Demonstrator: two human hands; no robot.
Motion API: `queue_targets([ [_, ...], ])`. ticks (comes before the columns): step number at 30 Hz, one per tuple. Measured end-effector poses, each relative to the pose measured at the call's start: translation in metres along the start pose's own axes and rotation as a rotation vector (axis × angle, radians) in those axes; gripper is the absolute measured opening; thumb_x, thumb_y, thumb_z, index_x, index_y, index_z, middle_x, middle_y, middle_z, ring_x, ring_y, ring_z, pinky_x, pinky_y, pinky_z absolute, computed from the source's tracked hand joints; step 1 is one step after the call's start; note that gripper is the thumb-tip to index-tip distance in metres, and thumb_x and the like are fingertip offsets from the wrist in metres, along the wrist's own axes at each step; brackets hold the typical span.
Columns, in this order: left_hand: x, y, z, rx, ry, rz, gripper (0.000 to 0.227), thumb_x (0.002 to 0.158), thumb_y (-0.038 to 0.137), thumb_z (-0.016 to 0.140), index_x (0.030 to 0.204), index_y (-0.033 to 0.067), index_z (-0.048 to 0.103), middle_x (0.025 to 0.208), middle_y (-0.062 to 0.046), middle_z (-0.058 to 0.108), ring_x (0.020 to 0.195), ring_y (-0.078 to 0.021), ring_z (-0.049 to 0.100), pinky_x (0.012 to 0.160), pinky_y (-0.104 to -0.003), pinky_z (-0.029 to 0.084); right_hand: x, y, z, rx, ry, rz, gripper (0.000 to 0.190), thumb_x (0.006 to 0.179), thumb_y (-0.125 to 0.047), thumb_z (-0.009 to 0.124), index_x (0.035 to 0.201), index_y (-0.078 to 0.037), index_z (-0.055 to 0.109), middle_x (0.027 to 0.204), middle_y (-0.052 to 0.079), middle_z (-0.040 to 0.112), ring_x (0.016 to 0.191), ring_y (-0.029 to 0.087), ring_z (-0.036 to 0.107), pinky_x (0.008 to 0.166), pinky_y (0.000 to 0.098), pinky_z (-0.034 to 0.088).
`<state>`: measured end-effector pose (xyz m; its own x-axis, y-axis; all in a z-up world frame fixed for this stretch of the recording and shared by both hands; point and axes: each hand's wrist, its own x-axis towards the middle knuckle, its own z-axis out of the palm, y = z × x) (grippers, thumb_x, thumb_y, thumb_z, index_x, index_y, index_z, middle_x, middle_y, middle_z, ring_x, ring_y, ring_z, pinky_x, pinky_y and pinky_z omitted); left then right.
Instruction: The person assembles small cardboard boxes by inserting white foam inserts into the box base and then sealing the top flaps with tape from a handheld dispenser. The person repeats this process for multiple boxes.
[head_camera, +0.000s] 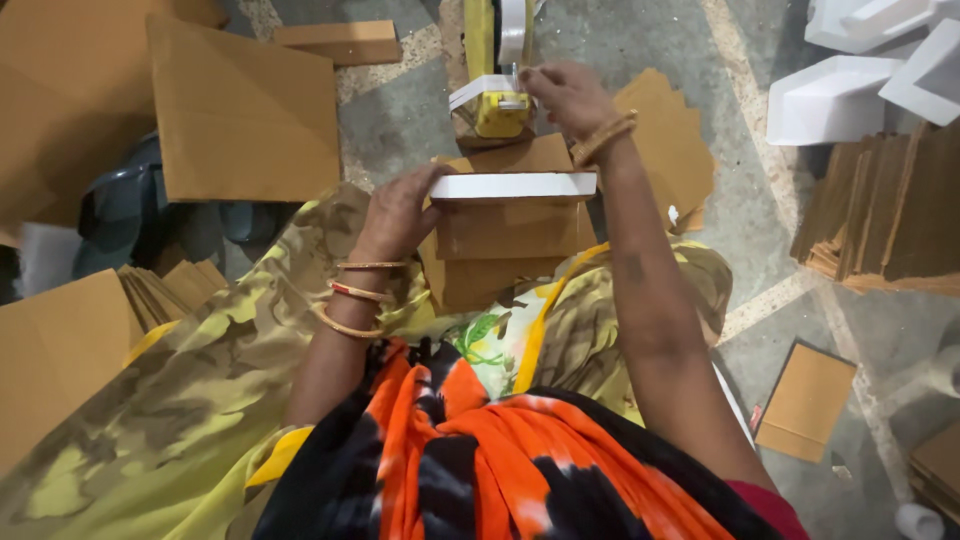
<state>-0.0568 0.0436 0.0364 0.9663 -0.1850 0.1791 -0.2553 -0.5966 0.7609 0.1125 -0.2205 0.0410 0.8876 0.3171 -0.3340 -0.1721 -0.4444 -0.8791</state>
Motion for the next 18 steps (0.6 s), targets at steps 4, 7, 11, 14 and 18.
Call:
queue_targets([
  [4,0.0,-0.002,0.005,-0.003,0.021,0.008,0.038,0.083,0.01,0.073,0.12,0.013,0.065,0.108,-0.012,0.073,0.1,-0.0362,0.07,0.084,-0.046,0.056,-0.028,-0.012,0.023,0.174,0.072,-0.162,0.014,0.101,-0.016,0.066,0.107,-0.004,0.069,0.097,-0.002,0.072,0.089,0.007,0.068,0.077,0.0224,0.059],
  [7,0.005,-0.003,0.019,-0.048,0.015,0.045,0.04,0.083,0.012,0.075,0.121,0.0111,0.064,0.109,-0.014,0.072,0.101,-0.0388,0.068,0.084,-0.047,0.055,-0.095,0.008,0.044,0.23,-0.025,-0.15,0.015,0.102,-0.015,0.065,0.11,-0.003,0.068,0.098,0.0,0.068,0.088,0.008,0.064,0.074,0.0248,0.058],
  [11,0.029,-0.001,0.044,-0.024,-0.026,0.077,0.041,0.083,0.012,0.076,0.122,0.0094,0.064,0.109,-0.017,0.071,0.102,-0.0413,0.066,0.086,-0.05,0.053,-0.136,0.045,0.086,0.57,-0.055,0.033,0.02,0.1,-0.013,0.068,0.116,-0.001,0.066,0.096,0.0,0.068,0.085,0.008,0.063,0.077,0.0232,0.054],
  [14,0.042,-0.001,0.051,0.003,-0.098,0.012,0.043,0.079,0.011,0.076,0.121,0.0091,0.065,0.108,-0.018,0.072,0.103,-0.0414,0.066,0.086,-0.05,0.053,-0.131,0.071,0.095,0.58,0.001,0.078,0.018,0.099,-0.011,0.068,0.114,-0.001,0.066,0.093,0.001,0.069,0.083,0.007,0.063,0.074,0.0237,0.055],
  [18,0.043,-0.012,0.043,-0.155,-0.205,-0.032,0.044,0.078,0.013,0.078,0.121,0.0074,0.067,0.113,-0.017,0.073,0.106,-0.0386,0.068,0.087,-0.045,0.055,-0.111,0.095,0.101,0.582,-0.006,0.042,0.016,0.099,-0.01,0.07,0.11,0.001,0.068,0.091,0.003,0.07,0.077,0.009,0.065,0.07,0.0255,0.054],
])
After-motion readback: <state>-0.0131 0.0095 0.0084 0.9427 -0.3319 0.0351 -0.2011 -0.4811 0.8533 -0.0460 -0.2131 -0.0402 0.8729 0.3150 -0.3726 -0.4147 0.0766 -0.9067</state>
